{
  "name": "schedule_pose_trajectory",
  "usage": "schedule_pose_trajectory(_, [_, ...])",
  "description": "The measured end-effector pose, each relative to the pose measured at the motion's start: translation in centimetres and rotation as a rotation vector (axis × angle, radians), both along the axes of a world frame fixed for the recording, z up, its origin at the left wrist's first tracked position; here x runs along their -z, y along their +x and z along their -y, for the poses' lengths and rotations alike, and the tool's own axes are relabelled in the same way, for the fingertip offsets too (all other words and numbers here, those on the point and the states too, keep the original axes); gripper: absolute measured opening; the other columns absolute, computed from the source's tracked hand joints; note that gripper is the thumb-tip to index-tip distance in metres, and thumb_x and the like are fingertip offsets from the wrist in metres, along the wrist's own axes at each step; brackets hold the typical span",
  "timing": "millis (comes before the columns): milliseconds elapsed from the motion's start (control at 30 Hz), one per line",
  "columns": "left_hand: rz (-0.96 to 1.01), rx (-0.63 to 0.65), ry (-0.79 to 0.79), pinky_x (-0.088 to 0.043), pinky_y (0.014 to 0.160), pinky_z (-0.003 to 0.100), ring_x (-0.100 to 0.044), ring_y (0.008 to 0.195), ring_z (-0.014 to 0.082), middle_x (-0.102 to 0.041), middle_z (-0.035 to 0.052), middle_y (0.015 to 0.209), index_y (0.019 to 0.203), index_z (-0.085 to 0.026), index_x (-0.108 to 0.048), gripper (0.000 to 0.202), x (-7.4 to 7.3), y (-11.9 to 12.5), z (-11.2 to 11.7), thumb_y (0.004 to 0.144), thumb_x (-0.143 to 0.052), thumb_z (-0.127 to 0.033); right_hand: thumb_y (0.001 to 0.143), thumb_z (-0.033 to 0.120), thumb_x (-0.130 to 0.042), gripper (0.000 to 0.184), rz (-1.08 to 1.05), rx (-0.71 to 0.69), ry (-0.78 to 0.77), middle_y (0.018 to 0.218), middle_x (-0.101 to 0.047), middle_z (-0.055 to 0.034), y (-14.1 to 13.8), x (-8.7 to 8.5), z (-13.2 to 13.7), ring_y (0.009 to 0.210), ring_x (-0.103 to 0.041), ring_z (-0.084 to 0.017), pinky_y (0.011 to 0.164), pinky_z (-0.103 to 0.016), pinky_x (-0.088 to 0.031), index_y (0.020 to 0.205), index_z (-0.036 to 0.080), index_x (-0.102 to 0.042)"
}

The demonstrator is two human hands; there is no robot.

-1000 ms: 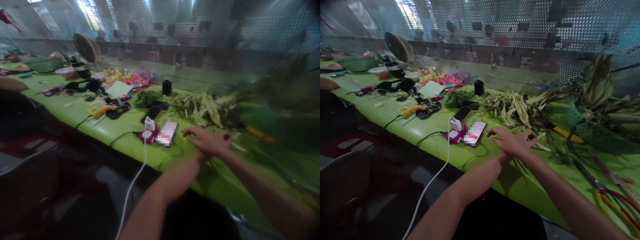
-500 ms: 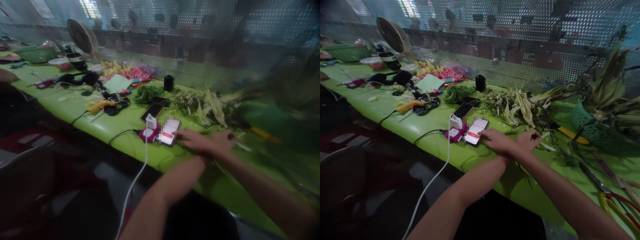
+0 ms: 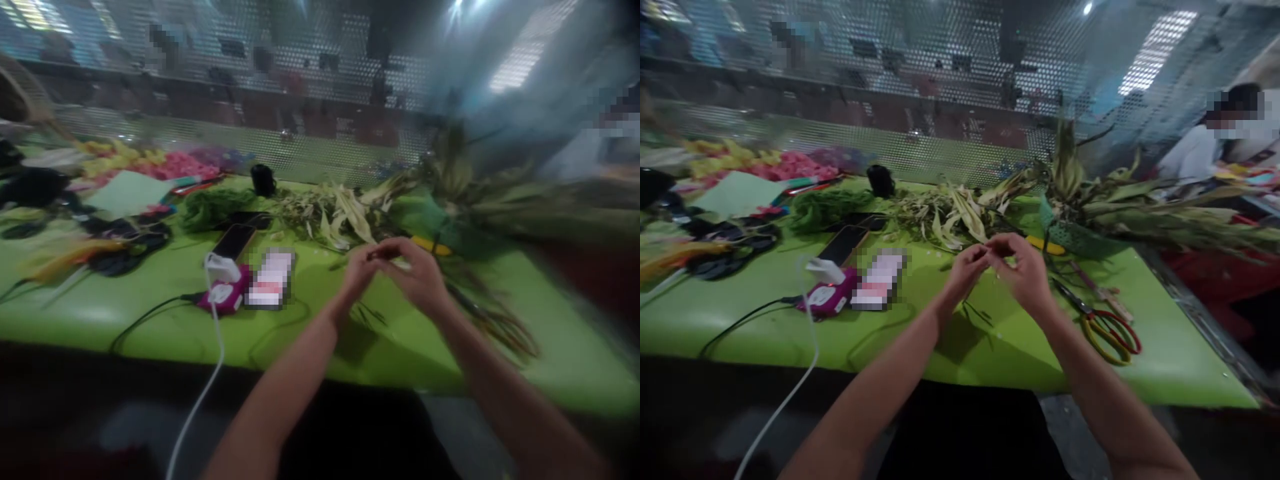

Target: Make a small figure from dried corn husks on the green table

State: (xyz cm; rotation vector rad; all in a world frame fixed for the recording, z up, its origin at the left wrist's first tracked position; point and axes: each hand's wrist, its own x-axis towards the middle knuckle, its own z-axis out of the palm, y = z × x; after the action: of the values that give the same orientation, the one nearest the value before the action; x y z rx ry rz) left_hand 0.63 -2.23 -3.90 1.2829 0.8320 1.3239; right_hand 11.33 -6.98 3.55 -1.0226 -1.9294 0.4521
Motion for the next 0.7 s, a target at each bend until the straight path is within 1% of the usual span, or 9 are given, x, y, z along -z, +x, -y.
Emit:
schedule_pose_trajectory(67, [0.01,0.032,-0.011,-0.039,0.066,0.027,-0.05,0.067,0.0121,-0.059,0.0005,0.07,0.076,-0.015,-0.061,0.013,0.1,0.0,-0.1,0.076,-0.064,-0.028,0.082,0.028,-0.064,0.019,-0.089,0.204,0.013,0.087,-0.066,-0.0024,3.1,0.1,-0.4,0.079,-0.061,-0.016,0.076,-0.031,-0.05,0.1,0.021,-0.065])
schedule_pose_trajectory(133, [-0.035,0.058,-0.031,-0.039,0.066,0.025,-0.05,0.065,0.0112,-0.059,-0.0008,0.069,0.077,-0.015,-0.061,0.016,0.1,0.0,0.0,0.075,-0.065,-0.03,0.078,0.032,-0.067,0.025,-0.138,0.272,-0.042,0.083,-0.064,-0.0017,5.4,0.8,-1.2,0.075,-0.06,-0.016,0.073,-0.03,-0.05,0.099,0.02,-0.064])
schedule_pose_trajectory(233, [-0.166,0.058,0.01,-0.04,0.068,0.025,-0.051,0.067,0.0115,-0.06,-0.0007,0.071,0.079,-0.015,-0.063,0.016,0.2,-0.1,0.0,0.075,-0.064,-0.031,0.075,0.039,-0.07,0.034,-0.203,0.207,-0.265,0.084,-0.066,-0.0027,7.0,2.3,-2.2,0.075,-0.06,-0.016,0.07,-0.029,-0.049,0.102,0.019,-0.065])
schedule_pose_trajectory(300, [-0.248,0.068,0.05,-0.042,0.071,0.025,-0.054,0.072,0.0128,-0.063,0.0001,0.074,0.081,-0.016,-0.064,0.016,0.1,-0.3,0.1,0.076,-0.063,-0.031,0.073,0.041,-0.071,0.037,-0.252,0.16,-0.38,0.087,-0.067,-0.0038,7.1,3.1,-2.4,0.077,-0.061,-0.016,0.073,-0.03,-0.05,0.102,0.018,-0.066])
schedule_pose_trajectory(333, [-0.288,0.074,0.068,-0.043,0.073,0.026,-0.055,0.073,0.0137,-0.064,0.0005,0.075,0.081,-0.016,-0.065,0.016,0.0,-0.4,0.1,0.076,-0.063,-0.031,0.073,0.042,-0.072,0.036,-0.273,0.145,-0.408,0.087,-0.068,-0.0041,6.9,3.3,-2.4,0.079,-0.061,-0.017,0.074,-0.031,-0.05,0.099,0.018,-0.067])
schedule_pose_trajectory(400, [-0.359,0.093,0.091,-0.045,0.076,0.027,-0.058,0.076,0.0152,-0.066,0.0011,0.078,0.084,-0.016,-0.066,0.017,-0.2,-0.6,0.3,0.077,-0.062,-0.031,0.072,0.042,-0.072,0.03,-0.296,0.139,-0.422,0.085,-0.069,-0.0041,6.7,3.5,-2.2,0.079,-0.061,-0.017,0.077,-0.032,-0.049,0.09,0.018,-0.068])
schedule_pose_trajectory(500, [-0.437,0.14,0.102,-0.045,0.078,0.029,-0.06,0.08,0.0169,-0.068,0.0023,0.082,0.086,-0.017,-0.067,0.018,-0.6,-0.6,0.6,0.079,-0.059,-0.031,0.071,0.041,-0.072,0.025,-0.307,0.169,-0.412,0.078,-0.067,-0.0029,6.4,3.3,-1.7,0.075,-0.06,-0.017,0.075,-0.031,-0.049,0.08,0.018,-0.067])
schedule_pose_trajectory(600, [-0.48,0.17,0.094,-0.045,0.077,0.029,-0.059,0.081,0.0171,-0.068,0.0029,0.083,0.086,-0.017,-0.067,0.019,-1.1,-0.6,0.9,0.079,-0.059,-0.033,0.071,0.039,-0.071,0.023,-0.301,0.187,-0.415,0.073,-0.065,-0.0016,6.6,3.0,-1.4,0.071,-0.057,-0.016,0.071,-0.029,-0.047,0.077,0.017,-0.066])
schedule_pose_trajectory(700, [-0.489,0.188,0.045,-0.043,0.075,0.028,-0.058,0.077,0.0158,-0.066,0.0023,0.08,0.084,-0.017,-0.066,0.019,-1.4,-1.2,1.0,0.077,-0.062,-0.034,0.074,0.038,-0.067,0.022,-0.313,0.217,-0.378,0.078,-0.066,-0.0026,7.5,2.7,-1.3,0.074,-0.058,-0.016,0.071,-0.029,-0.047,0.082,0.017,-0.068])
